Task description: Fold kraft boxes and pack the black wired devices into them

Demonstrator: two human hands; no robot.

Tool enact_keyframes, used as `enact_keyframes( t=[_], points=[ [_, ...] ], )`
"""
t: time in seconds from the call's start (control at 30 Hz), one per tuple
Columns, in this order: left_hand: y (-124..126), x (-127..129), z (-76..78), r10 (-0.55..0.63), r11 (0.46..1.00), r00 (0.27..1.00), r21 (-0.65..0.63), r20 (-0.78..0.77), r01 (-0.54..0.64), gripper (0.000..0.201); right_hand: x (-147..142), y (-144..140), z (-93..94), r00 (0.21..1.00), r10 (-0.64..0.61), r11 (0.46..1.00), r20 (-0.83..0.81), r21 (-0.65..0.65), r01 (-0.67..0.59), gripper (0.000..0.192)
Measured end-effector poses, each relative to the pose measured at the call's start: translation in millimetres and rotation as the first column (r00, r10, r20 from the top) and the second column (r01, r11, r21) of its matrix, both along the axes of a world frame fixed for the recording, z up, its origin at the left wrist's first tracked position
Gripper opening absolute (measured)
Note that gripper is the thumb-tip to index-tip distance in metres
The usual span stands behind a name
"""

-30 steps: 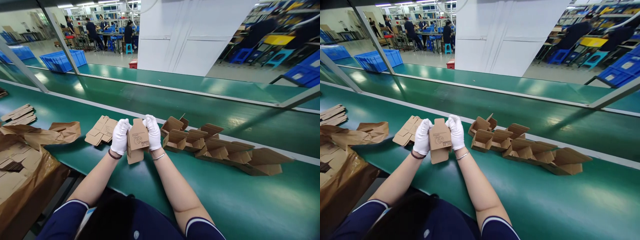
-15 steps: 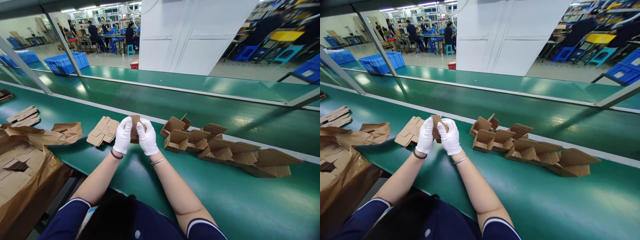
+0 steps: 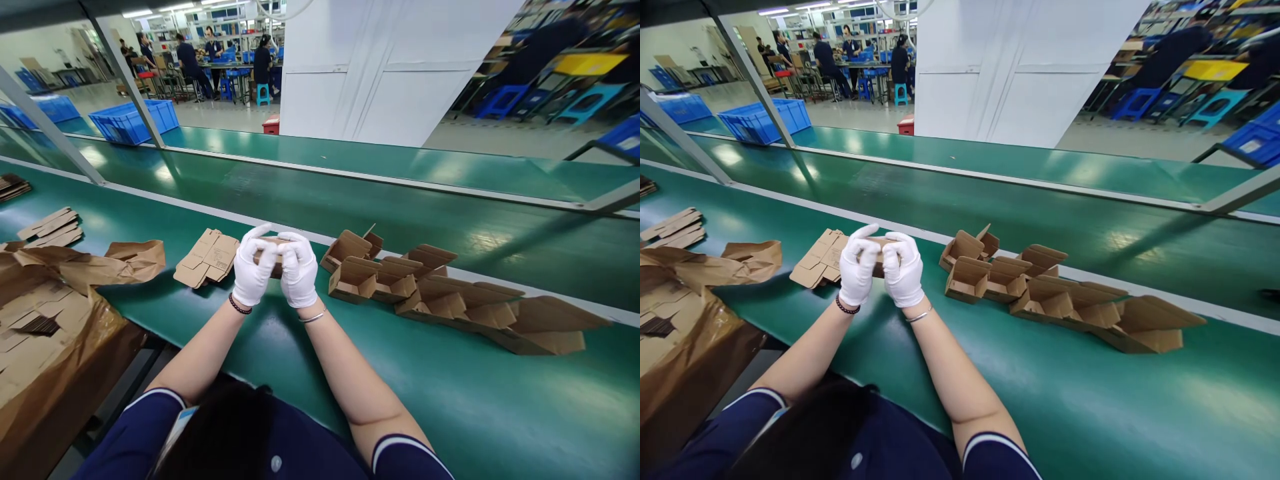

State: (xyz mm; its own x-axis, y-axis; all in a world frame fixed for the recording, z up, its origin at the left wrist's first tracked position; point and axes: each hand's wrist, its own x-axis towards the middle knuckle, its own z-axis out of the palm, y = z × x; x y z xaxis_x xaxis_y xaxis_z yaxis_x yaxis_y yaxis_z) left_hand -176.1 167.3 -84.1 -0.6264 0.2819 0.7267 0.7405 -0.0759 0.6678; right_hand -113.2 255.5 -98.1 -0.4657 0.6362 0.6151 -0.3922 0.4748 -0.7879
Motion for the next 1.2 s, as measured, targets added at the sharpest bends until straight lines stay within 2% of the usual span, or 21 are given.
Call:
enact_keyframes(
  t=[0.07,0.1,0.13,0.2,0.27,0.3,0.33,0.43,0.5,0.57,0.6,0.67,0.73,0.8,0.83,0.87,0.93,1.0,1.03,1.13,1.2],
  points=[
    [-3.0,-5.2,0.1,0.029,1.0,0.996,0.004,-0.089,-0.029,0.055,-3.6,-1.0,0.2,0.999,-0.021,0.972,-0.031,-0.235,0.013,0.036],
    [-4.5,-8.0,0.0,0.087,0.996,0.988,0.03,-0.126,-0.084,0.07,-5.8,-2.2,1.1,1.0,-0.011,0.926,-0.022,-0.377,0.001,0.043],
    [-5.9,-10.3,-0.5,0.165,0.985,0.975,0.073,-0.146,-0.155,0.08,-8.0,-4.1,2.4,0.999,0.054,0.857,-0.001,-0.513,-0.047,0.048],
    [-7.7,-12.6,-3.1,0.302,0.948,0.944,0.15,-0.133,-0.282,0.086,-11.2,-9.9,5.6,0.934,0.358,0.656,-0.003,-0.711,-0.254,0.058],
    [-8.4,-11.0,-8.9,0.33,0.938,0.939,0.141,-0.095,-0.316,0.08,-12.3,-16.9,7.7,0.767,0.63,0.438,-0.122,-0.76,-0.48,0.062],
    [-8.8,-9.2,-13.1,0.304,0.95,0.949,0.101,-0.078,-0.296,0.073,-12.0,-19.6,7.9,0.706,0.685,0.378,-0.179,-0.741,-0.555,0.061],
    [-9.7,-7.2,-17.8,0.265,0.964,0.962,0.049,-0.058,-0.263,0.065,-11.4,-21.1,7.6,0.682,0.7,0.364,-0.211,-0.716,-0.595,0.061],
    [-18.8,-6.6,-30.7,0.137,0.985,0.991,-0.112,0.012,-0.135,0.056,-7.8,-14.5,6.0,0.733,0.671,0.488,-0.111,-0.679,-0.549,0.06],
    [-31.0,-18.0,-33.5,0.017,0.974,0.999,-0.225,0.041,-0.008,0.07,-3.7,-2.5,7.3,0.729,0.671,0.638,0.137,-0.608,-0.473,0.053],
    [-44.4,-42.5,-29.4,-0.083,0.931,0.994,-0.35,0.069,0.102,0.083,2.5,10.6,11.0,0.648,0.559,0.829,0.518,-0.364,-0.424,0.039],
    [-49.9,-58.8,-25.1,-0.078,0.904,0.993,-0.414,0.084,0.106,0.084,6.6,16.1,13.0,0.57,0.416,0.889,0.708,-0.183,-0.421,0.031],
    [-56.8,-94.3,-15.2,0.109,0.826,0.989,-0.562,0.096,-0.037,0.076,16.7,24.0,15.1,0.382,0.037,0.878,0.923,0.153,-0.454,0.021],
    [-58.8,-126.3,-7.7,0.369,0.621,0.928,-0.757,0.052,-0.204,0.077,30.1,29.0,13.9,0.201,-0.24,0.821,0.95,0.309,-0.481,0.023],
    [-58.1,-148.9,-6.2,0.525,0.418,0.851,-0.878,0.025,-0.232,0.085,46.7,34.4,10.6,0.073,-0.359,0.82,0.931,0.352,-0.452,0.028],
    [-57.6,-156.2,-7.7,0.558,0.375,0.83,-0.902,0.033,-0.216,0.086,55.8,38.0,9.2,0.033,-0.389,0.83,0.921,0.365,-0.422,0.029],
    [-57.3,-161.0,-10.1,0.57,0.371,0.821,-0.905,0.045,-0.208,0.084,65.0,42.1,8.4,0.003,-0.407,0.842,0.913,0.377,-0.386,0.029],
    [-57.6,-164.3,-15.0,0.573,0.425,0.818,-0.873,0.055,-0.239,0.073,81.7,50.4,9.6,-0.022,-0.423,0.864,0.906,0.395,-0.313,0.025],
    [-59.0,-160.8,-15.3,0.577,0.513,0.815,-0.8,0.054,-0.31,0.06,92.5,54.9,14.7,0.032,-0.445,0.874,0.895,0.442,-0.199,0.023],
    [-59.4,-156.5,-12.7,0.581,0.561,0.812,-0.75,0.055,-0.351,0.056,94.4,54.2,18.2,0.115,-0.466,0.871,0.877,0.478,-0.116,0.024],
    [-56.2,-131.9,4.6,0.526,0.688,0.85,-0.597,0.019,-0.412,0.057,83.1,38.0,29.4,0.562,-0.402,0.9,0.723,0.425,0.096,0.032],
    [-49.8,-106.1,19.0,0.446,0.754,0.894,-0.521,-0.04,-0.399,0.064,62.6,18.6,35.5,0.827,-0.126,0.974,0.547,0.225,0.0,0.047]
  ],
)
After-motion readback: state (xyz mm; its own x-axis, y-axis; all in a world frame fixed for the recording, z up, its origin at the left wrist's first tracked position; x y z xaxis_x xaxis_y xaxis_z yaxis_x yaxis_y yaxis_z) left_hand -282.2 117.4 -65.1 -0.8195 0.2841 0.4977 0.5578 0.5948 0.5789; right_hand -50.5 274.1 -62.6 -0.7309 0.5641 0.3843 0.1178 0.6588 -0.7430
